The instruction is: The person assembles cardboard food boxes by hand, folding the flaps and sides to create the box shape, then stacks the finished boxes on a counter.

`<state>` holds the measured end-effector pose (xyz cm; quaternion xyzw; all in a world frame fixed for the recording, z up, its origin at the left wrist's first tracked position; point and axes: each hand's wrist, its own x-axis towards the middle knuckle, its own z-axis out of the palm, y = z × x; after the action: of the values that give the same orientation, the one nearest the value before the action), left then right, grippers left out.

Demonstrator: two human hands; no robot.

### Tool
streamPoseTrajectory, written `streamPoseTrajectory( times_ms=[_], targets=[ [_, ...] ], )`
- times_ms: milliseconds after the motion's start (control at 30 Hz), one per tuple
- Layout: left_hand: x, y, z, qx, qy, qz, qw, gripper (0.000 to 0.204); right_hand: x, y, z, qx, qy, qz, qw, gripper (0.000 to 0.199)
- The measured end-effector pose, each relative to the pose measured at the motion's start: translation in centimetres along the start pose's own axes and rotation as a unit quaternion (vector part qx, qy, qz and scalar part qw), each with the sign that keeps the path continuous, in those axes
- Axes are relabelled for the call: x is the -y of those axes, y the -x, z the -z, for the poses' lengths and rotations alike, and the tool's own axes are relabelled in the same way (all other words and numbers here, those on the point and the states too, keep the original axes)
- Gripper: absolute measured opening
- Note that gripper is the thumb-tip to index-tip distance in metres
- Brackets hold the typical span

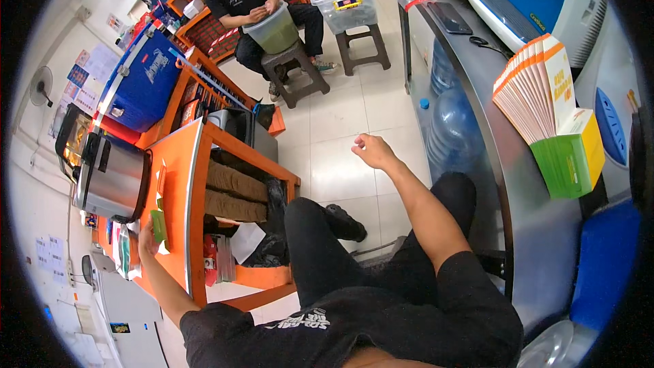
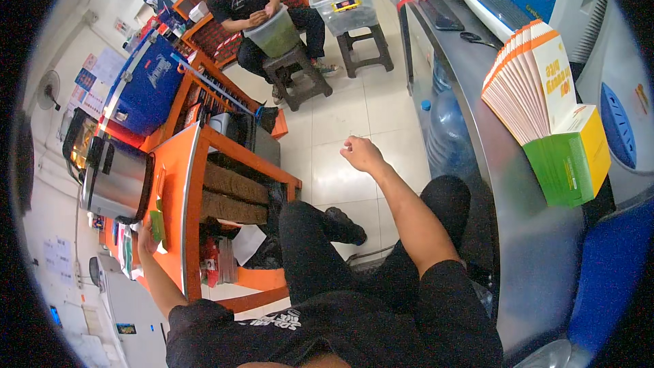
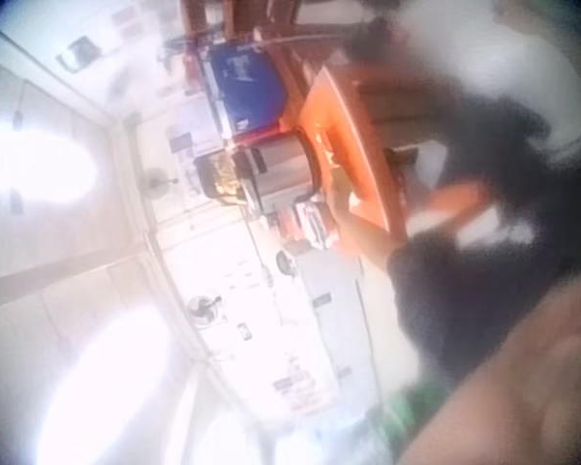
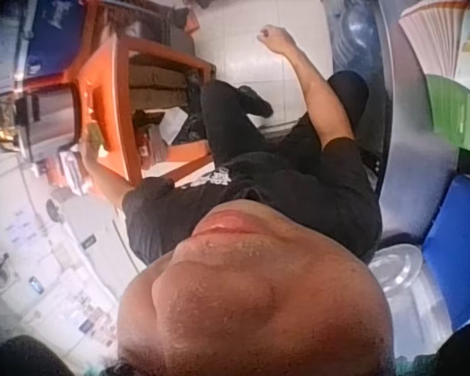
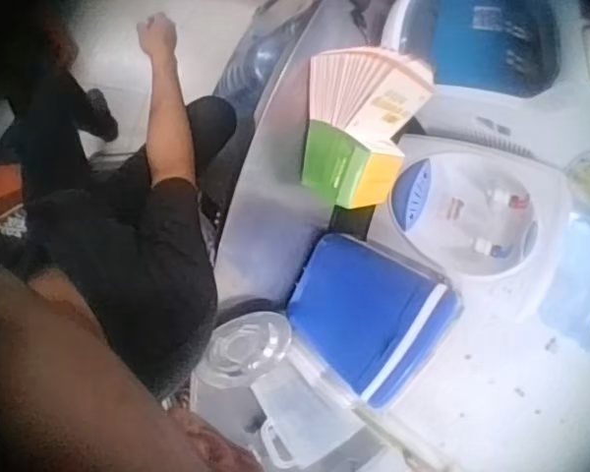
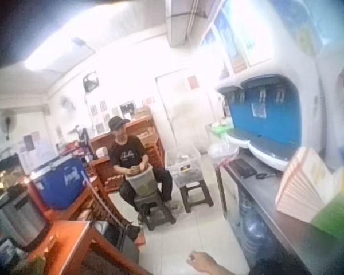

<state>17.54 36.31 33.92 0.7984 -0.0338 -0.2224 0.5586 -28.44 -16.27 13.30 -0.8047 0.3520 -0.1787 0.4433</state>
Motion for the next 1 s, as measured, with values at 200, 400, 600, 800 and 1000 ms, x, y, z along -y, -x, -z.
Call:
streamPoseTrajectory(
  times_ms=[200, 400, 600, 800, 1000],
  targets=[
    [1.2, -1.8, 3.9, 0.081, 0.002, 0.021, 0.996, 0.042, 0.6, 0.4, 0.2, 0.036, 0.020, -0.002, 0.999, 0.039],
    [-2.3, -0.9, 6.5, -0.226, -0.510, -0.322, 0.765, 0.039, 0.3, 0.5, -0.1, 0.069, 0.055, -0.023, 0.996, 0.041],
    [-1.0, -0.9, 3.1, -0.186, -0.573, -0.349, 0.718, 0.034, -0.2, 0.7, 0.0, 0.093, 0.079, -0.023, 0.992, 0.044],
    [-1.4, -0.9, 2.5, -0.102, -0.752, -0.308, 0.574, 0.035, 0.1, 1.4, 0.6, 0.113, 0.125, -0.019, 0.985, 0.046],
    [-1.8, 1.3, 0.1, -0.161, -0.619, -0.292, 0.711, 0.032, -0.6, 1.3, -0.1, 0.122, 0.145, -0.019, 0.982, 0.046]
  ],
)
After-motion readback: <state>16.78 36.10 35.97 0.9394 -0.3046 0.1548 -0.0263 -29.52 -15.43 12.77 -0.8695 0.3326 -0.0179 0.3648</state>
